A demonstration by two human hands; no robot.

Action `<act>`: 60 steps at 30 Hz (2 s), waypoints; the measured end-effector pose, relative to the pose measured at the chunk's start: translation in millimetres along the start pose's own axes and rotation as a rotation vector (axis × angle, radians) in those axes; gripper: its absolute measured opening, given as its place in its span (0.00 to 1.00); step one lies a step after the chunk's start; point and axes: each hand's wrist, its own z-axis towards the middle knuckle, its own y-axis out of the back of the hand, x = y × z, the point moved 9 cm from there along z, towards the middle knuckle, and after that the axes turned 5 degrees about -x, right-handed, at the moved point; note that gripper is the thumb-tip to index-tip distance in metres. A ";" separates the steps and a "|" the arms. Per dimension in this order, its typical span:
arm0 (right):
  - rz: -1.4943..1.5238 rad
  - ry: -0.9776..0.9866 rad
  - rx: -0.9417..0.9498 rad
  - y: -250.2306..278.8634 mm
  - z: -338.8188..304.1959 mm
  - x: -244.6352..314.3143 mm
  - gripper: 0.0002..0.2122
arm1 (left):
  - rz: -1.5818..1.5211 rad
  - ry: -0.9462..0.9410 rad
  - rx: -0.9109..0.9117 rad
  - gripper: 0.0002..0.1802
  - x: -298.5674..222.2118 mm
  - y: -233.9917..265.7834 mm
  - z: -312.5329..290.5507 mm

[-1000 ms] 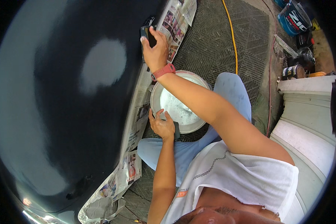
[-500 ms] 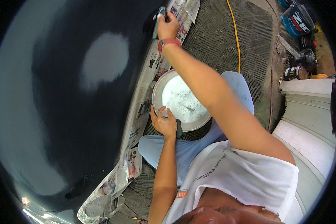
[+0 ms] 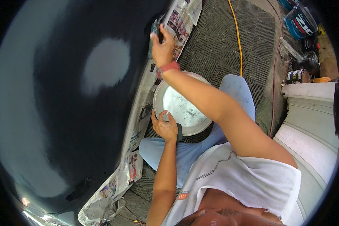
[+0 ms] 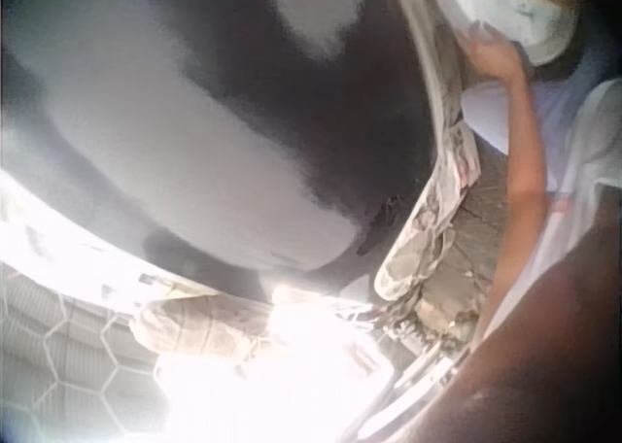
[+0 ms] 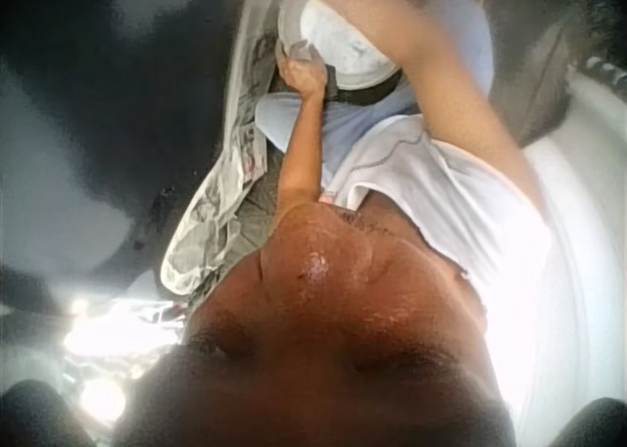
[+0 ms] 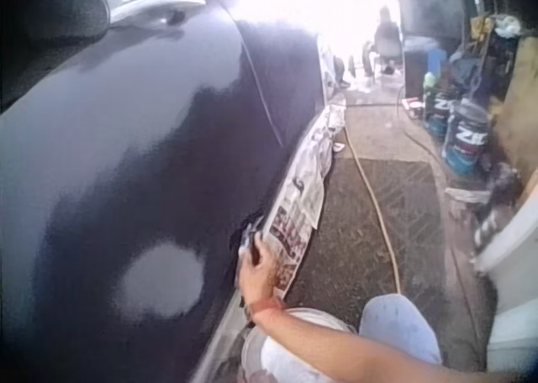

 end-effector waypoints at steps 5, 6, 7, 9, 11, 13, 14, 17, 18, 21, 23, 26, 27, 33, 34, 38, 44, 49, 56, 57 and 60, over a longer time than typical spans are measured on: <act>0.082 -0.014 -0.108 -5.6 49.1 -5.6 0.21 | -0.009 -0.013 0.003 0.12 -2.0 -2.7 2.0; 0.091 -0.036 -0.098 -3.8 51.0 -10.1 0.21 | -0.018 -0.014 0.000 0.11 -4.6 -2.7 3.2; 0.101 -0.057 -0.088 -1.7 51.1 -14.4 0.22 | -0.019 -0.013 0.011 0.12 -5.2 -2.9 1.5; -0.043 0.057 -0.039 1.0 9.7 9.1 0.22 | -0.010 0.010 0.013 0.12 0.8 -0.7 0.5; -0.086 0.120 -0.033 4.4 -2.9 21.0 0.22 | 0.000 0.008 0.001 0.12 2.0 1.6 -1.4; -0.024 0.127 -0.059 1.7 12.2 22.1 0.22 | -0.002 -0.009 -0.015 0.12 0.0 2.0 -0.5; 0.098 0.012 -0.092 0.3 35.5 7.3 0.22 | -0.010 -0.032 -0.014 0.13 -6.1 0.0 1.5; 0.084 -0.123 -0.030 -0.2 48.6 -2.0 0.21 | 0.004 -0.031 -0.013 0.13 -4.8 0.3 -1.4; 0.039 -0.093 0.005 -0.2 44.3 4.3 0.22 | 0.012 -0.029 -0.012 0.13 -5.1 -0.2 -0.5; -0.039 -0.094 0.196 8.8 18.1 10.1 0.22 | 0.013 -0.016 -0.017 0.14 -7.1 -0.7 -0.3; -0.001 -0.206 0.446 20.3 7.6 0.0 0.21 | 0.008 -0.030 -0.022 0.15 -3.8 -2.3 -1.3; 0.220 -0.528 0.741 53.2 -20.0 12.2 0.21 | 0.010 -0.019 -0.048 0.18 3.3 2.0 -2.3; 0.347 -0.647 0.774 64.9 -27.0 7.3 0.22 | 0.012 -0.017 -0.052 0.20 2.3 2.8 -3.6; 0.646 -1.165 0.899 122.2 -72.6 -21.0 0.19 | 0.212 -0.273 -0.175 0.27 -41.2 24.7 -8.2; 0.611 -1.179 0.898 126.7 -77.4 -23.8 0.19 | 0.263 -0.344 -0.186 0.27 -53.7 29.2 -9.7; 0.576 -1.231 0.929 133.3 -88.7 -37.5 0.23 | -0.234 -0.115 -0.003 0.26 -62.9 27.5 11.9; 0.363 -1.159 1.002 141.2 -87.2 -22.0 0.24 | -1.254 0.452 0.327 0.13 -83.5 -4.1 45.0; 0.369 -1.185 1.065 137.2 -90.5 -19.3 0.24 | -1.205 0.484 0.338 0.09 -69.6 -8.9 49.4; 0.361 -1.116 1.123 132.4 -88.2 0.5 0.29 | -1.173 0.554 0.261 0.13 -61.9 -3.9 53.7; 0.315 -1.075 1.150 132.2 -87.3 -0.7 0.30 | -1.173 0.562 0.220 0.14 -60.6 -0.8 54.7; 0.176 -0.988 1.209 131.7 -84.4 -5.2 0.31 | -1.203 0.553 0.103 0.16 -53.9 9.4 58.3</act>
